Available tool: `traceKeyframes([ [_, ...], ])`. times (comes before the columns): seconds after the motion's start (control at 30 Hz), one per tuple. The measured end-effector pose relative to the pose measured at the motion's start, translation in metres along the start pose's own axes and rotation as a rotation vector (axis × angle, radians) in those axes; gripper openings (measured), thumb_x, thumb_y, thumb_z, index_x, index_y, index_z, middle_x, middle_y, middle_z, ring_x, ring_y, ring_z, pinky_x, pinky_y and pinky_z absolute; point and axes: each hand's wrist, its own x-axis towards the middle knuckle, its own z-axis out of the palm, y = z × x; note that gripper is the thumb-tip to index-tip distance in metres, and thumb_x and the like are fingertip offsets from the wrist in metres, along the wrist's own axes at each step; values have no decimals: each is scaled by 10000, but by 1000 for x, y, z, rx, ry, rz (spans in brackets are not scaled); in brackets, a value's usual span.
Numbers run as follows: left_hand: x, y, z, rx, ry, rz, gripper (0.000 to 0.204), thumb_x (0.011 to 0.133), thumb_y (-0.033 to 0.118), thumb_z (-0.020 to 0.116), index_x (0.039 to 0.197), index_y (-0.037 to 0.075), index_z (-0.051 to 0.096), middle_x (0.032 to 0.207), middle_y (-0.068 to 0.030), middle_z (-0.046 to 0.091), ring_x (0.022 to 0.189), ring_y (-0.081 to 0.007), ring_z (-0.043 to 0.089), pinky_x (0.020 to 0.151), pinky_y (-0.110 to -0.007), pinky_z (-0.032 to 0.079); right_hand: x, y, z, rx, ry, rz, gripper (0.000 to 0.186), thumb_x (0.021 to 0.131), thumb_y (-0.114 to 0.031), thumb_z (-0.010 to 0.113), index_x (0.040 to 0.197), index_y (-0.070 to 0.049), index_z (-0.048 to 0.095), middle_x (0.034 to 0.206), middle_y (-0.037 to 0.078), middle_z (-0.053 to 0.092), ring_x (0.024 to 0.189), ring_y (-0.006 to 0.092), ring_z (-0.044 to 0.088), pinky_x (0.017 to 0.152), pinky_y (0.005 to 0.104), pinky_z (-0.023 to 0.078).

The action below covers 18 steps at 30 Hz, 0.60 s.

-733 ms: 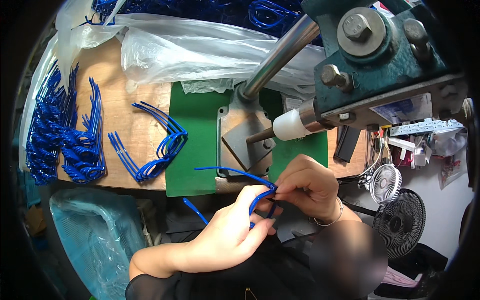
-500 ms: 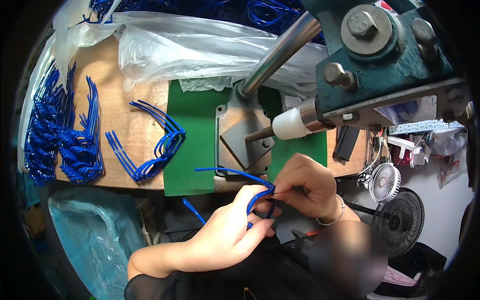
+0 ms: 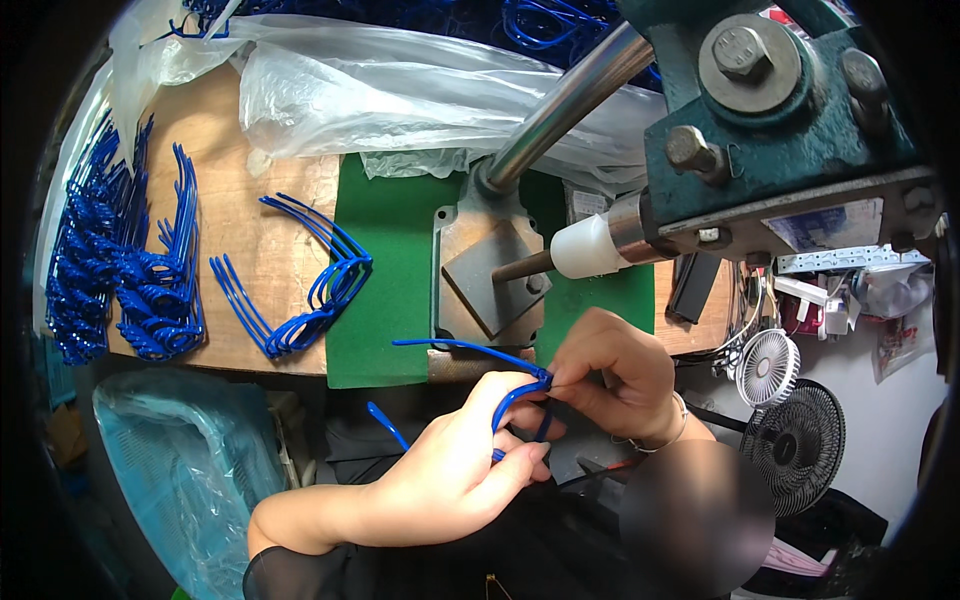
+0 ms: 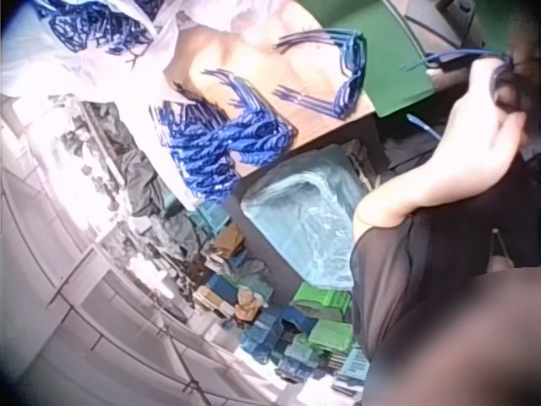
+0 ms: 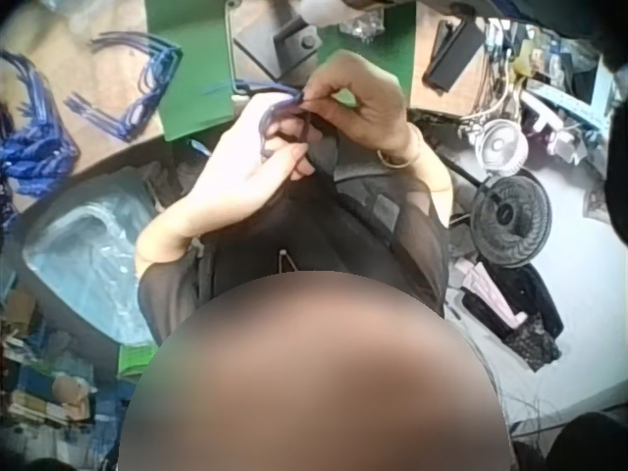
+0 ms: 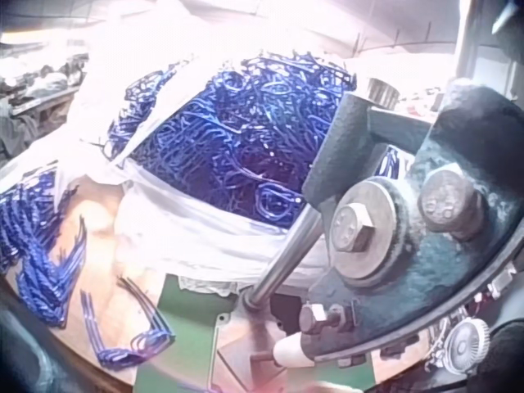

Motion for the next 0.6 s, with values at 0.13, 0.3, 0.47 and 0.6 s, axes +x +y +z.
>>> traceKeyframes([
  [0.13, -1, 4, 0, -143, -31, -71, 416, 855, -5, 466, 1220, 5, 266, 1044, -177, 519, 827, -188, 593, 746, -299, 498, -1, -1, -1, 87, -28, 92, 119, 725, 16, 640, 806, -35, 569, 769, 44, 573, 678, 157, 535, 597, 249, 424],
  [0.3, 0, 6, -1, -167, -46, -95, 426, 853, 3, 478, 1221, 5, 263, 1043, -181, 519, 831, -196, 597, 748, -303, 499, -1, -2, -3, 78, -52, 82, 116, 732, 17, 633, 812, -33, 565, 773, 45, 569, 686, 163, 533, 605, 254, 423],
  [0.47, -1, 5, 0, -114, -42, -85, 436, 854, 11, 477, 1229, 6, 254, 1057, -179, 512, 838, -189, 596, 757, -297, 494, 0, -5, -4, 40, -55, 65, 112, 724, 23, 643, 803, -36, 589, 772, 47, 573, 694, 167, 534, 604, 260, 425],
  [0.6, -2, 5, -1, -57, -46, -55, 438, 856, 12, 473, 1233, 9, 250, 1064, -176, 508, 836, -182, 595, 760, -291, 489, 2, -4, -5, 70, -51, 28, 126, 705, 36, 661, 794, -37, 609, 770, 46, 578, 684, 159, 530, 598, 253, 421],
])
